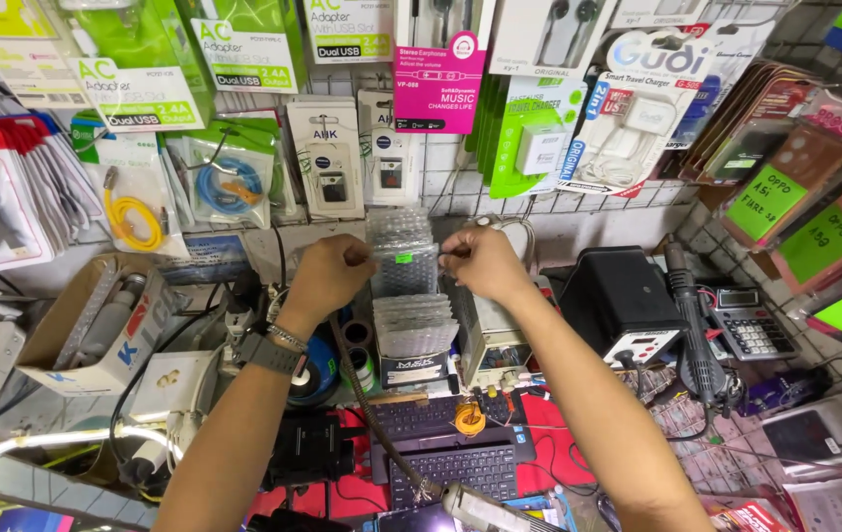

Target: The person handles a new phone screen and a small component, removing them from bubble wrap and a small packet before placing them back into the bubble wrap.

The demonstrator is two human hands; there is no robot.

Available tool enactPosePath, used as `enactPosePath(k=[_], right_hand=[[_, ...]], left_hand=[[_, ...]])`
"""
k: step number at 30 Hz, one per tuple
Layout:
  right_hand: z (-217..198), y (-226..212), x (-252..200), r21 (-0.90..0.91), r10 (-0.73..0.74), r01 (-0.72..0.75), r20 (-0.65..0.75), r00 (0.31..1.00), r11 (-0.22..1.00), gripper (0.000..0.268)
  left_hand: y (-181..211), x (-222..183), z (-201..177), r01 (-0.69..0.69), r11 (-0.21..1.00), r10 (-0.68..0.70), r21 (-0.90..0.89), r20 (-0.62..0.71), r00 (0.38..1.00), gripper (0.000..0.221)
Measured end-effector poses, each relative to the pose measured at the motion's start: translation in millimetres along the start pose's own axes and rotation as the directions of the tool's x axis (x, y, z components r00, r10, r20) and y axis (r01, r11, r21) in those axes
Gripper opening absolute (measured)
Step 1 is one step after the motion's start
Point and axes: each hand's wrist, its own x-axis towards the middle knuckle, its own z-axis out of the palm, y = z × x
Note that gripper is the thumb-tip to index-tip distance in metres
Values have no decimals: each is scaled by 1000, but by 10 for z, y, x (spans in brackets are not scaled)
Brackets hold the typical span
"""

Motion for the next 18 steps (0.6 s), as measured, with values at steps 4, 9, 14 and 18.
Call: enactPosePath(k=[4, 9, 14, 18], right_hand=[[-168, -179, -137, 91, 5, -5, 5, 1000, 996, 22], [-178, -273, -281, 99, -23, 4, 200, 980, 995, 21], [-90, -159, -294, 113, -2, -29, 258, 966, 993, 20], [-34, -215, -288, 79, 17, -37, 243, 970, 996, 22]], left_hand=[[218, -236, -200, 32, 998, -31, -53, 11, 999, 27], [353, -448, -345, 205, 956, -140, -211, 289, 947, 34], [149, -389, -197, 262, 916, -179, -305, 275, 945, 31], [119, -361, -90, 252, 913, -189, -322, 215, 958, 28]])
